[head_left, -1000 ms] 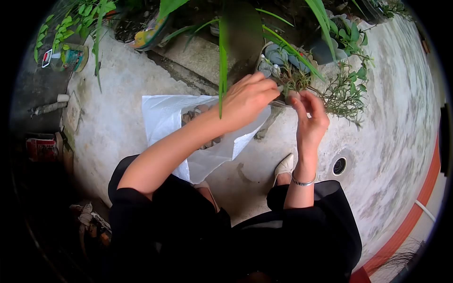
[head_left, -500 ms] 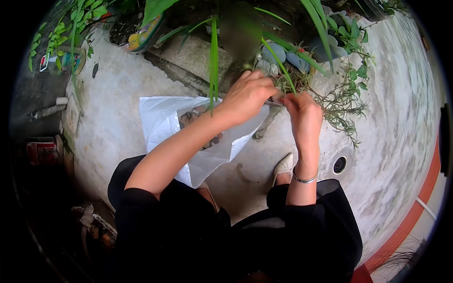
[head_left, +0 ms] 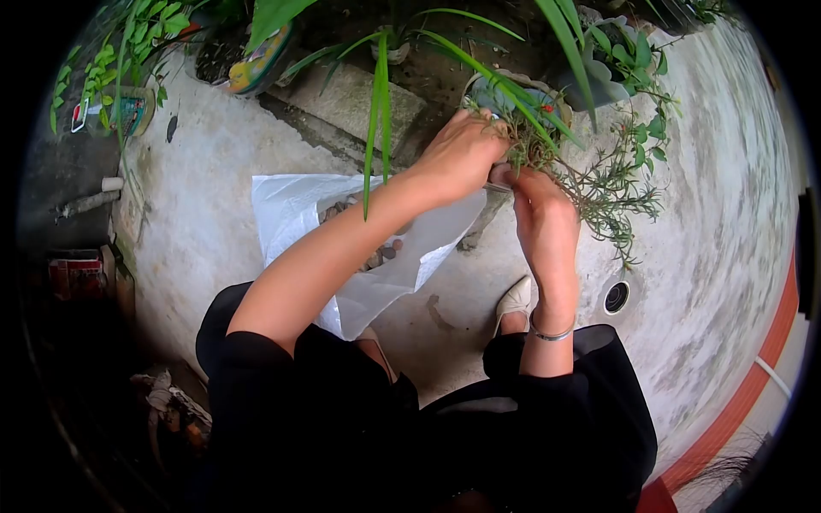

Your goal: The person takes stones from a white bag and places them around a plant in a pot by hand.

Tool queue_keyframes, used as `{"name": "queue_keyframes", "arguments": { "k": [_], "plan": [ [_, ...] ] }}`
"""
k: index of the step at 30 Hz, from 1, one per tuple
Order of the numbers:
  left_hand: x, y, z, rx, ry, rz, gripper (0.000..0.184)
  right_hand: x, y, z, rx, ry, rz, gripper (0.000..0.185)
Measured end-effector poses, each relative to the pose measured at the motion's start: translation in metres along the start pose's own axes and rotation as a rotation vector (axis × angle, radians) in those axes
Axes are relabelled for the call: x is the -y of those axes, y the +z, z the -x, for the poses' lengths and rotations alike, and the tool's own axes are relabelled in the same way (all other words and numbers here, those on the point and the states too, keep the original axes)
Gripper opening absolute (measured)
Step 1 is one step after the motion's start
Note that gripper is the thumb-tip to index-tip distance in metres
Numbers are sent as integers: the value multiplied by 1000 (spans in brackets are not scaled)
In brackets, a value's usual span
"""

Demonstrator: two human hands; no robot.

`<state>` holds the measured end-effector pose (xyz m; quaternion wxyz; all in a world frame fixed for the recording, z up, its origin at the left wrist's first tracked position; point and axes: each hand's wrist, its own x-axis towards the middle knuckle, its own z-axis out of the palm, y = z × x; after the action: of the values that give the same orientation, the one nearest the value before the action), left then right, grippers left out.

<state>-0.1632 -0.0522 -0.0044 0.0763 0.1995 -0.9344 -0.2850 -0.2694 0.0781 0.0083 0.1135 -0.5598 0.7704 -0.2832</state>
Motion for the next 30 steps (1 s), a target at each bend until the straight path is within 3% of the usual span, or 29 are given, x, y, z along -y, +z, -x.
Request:
{"name": "queue_keyframes", "arguments": {
  "k": [2, 6, 12, 14, 15, 17, 21, 23, 27, 29, 30],
  "plan": [
    [5, 3, -6, -122, 74, 78, 22, 0, 1, 1, 2, -21, 7, 16],
    [6, 1, -15, -99, 174, 40, 16, 0, -1, 2, 39, 3, 45, 17],
    [8, -1, -22, 143, 136, -180, 12, 1, -1, 5, 30, -4, 51, 17],
    [7, 3, -20, -152, 282, -164, 12, 1, 0, 5, 40, 6, 61, 17],
    [6, 0, -22, -152, 282, -164, 12, 0, 0, 6, 31, 2, 61, 17],
    [3, -7, -27, 156, 187, -254, 15, -1, -1, 5, 21, -2, 63, 17],
    [6, -5, -23, 141, 175, -337, 18, -1, -2, 5, 51, 13, 44, 18],
    [16, 7, -17, -92, 248, -226, 20, -3, -1, 5, 33, -3, 28, 19],
    [14, 8, -20, -109, 213, -146, 20, 1, -4, 2, 129, 15, 80, 21],
    [12, -1, -16, -64, 52, -63, 22, 3, -8, 3, 176, 51, 113, 22],
    [14, -3, -12, -163, 195, -128, 24, 2, -11, 5, 94, 86, 59, 25]
  ]
}}
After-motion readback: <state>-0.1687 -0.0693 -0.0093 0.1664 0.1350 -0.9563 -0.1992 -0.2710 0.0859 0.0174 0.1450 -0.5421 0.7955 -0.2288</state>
